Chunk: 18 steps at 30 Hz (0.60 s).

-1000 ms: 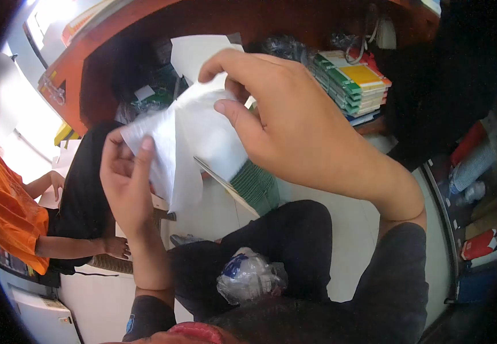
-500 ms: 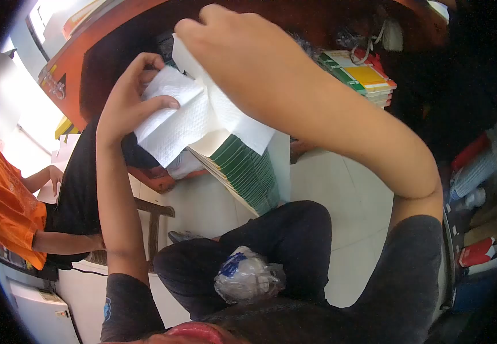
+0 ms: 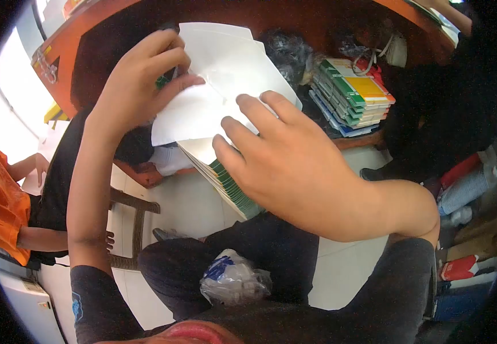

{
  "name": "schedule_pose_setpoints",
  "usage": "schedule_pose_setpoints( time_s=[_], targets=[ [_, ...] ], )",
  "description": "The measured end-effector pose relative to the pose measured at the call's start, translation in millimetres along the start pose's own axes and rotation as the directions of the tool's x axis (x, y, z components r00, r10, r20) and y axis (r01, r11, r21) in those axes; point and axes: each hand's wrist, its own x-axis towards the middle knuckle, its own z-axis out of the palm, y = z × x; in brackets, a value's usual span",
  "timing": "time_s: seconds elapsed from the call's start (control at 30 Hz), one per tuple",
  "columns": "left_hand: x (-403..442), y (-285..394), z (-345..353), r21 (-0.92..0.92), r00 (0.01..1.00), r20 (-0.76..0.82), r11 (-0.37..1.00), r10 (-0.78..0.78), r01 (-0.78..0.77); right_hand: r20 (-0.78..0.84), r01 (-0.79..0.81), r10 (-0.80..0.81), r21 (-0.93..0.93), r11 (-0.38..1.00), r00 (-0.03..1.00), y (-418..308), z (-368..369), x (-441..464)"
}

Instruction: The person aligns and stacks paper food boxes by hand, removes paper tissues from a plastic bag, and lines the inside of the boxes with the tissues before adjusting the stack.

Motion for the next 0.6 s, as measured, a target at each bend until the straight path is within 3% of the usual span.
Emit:
schedule_pose_setpoints(
  time_s=[0.07,0.17,0.3,0.4,0.5,0.6],
  targets=[
    [-11.8,30.1,-20.0,-0.107,0.960,0.235,0.978,-0.152,0.181,0.107,-0.041,0.031,0.087,0.995,0.994,3.8,-8.6,4.6],
    [-32.3,40.7,-11.2,-0.135,0.939,0.311,0.971,-0.148,0.198,0.233,-0.043,0.014,0.118,0.992,0.972,15.9,-11.5,10.8],
    [-39.5,10.6,-1.0,-0.021,0.928,0.328,0.981,-0.177,0.194,0.158,0.013,-0.023,0.065,0.998,0.987,29.9,-2.8,18.8],
    [-39.4,5.4,2.4,0.072,0.958,0.183,0.975,-0.222,0.212,0.110,-0.043,0.042,0.006,0.999,0.993,28.7,3.2,22.7],
    [-25.0,36.2,-25.2,-0.189,0.851,0.340,0.857,-0.401,0.479,0.081,-0.080,0.077,0.039,0.996,0.994,31.0,8.4,25.2],
    [-39.3,36.3,-12.8,-0.188,0.897,0.350,0.918,-0.269,0.348,0.031,-0.127,0.126,0.034,0.991,0.992,27.4,15.1,26.9]
  ],
)
